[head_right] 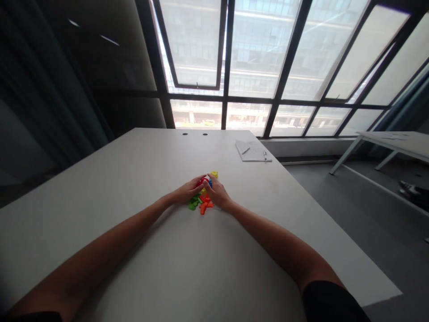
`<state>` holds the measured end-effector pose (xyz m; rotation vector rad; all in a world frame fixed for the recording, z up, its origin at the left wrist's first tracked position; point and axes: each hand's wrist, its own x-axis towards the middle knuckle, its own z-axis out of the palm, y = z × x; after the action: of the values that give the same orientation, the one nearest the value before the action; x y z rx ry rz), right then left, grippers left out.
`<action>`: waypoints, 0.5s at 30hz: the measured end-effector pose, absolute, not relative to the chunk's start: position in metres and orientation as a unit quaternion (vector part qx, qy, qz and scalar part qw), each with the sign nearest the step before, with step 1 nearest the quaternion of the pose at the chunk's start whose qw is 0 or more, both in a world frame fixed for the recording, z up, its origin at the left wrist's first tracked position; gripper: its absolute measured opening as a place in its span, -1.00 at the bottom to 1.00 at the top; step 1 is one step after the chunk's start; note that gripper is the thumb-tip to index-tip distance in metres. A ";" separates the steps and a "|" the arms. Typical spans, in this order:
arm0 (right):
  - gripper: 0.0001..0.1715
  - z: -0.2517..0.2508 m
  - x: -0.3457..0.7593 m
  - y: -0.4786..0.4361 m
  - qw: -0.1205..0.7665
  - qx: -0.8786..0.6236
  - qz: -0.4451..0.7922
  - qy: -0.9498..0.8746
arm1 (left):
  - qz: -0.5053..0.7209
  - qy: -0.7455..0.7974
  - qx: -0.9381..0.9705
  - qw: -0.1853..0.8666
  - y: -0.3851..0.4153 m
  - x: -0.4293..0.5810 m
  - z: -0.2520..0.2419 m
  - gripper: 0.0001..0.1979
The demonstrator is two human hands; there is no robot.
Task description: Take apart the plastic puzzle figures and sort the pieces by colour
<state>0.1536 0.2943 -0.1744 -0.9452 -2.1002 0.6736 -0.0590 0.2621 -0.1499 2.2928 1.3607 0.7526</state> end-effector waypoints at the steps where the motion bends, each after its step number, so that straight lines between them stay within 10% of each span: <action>1: -0.18 -0.172 0.152 0.295 0.381 -0.370 0.257 -0.808 | 0.269 0.485 0.814 0.175 0.258 -0.060 -0.148 -0.20; 15: -0.28 -0.155 0.174 0.374 0.266 -0.317 0.206 -0.887 | 0.117 0.418 0.901 0.012 0.196 -0.005 -0.136 -0.34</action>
<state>0.1742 0.3738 -0.1550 -0.8574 -2.3941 0.5576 -0.0055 0.1957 -0.1358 2.8082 1.3039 0.3646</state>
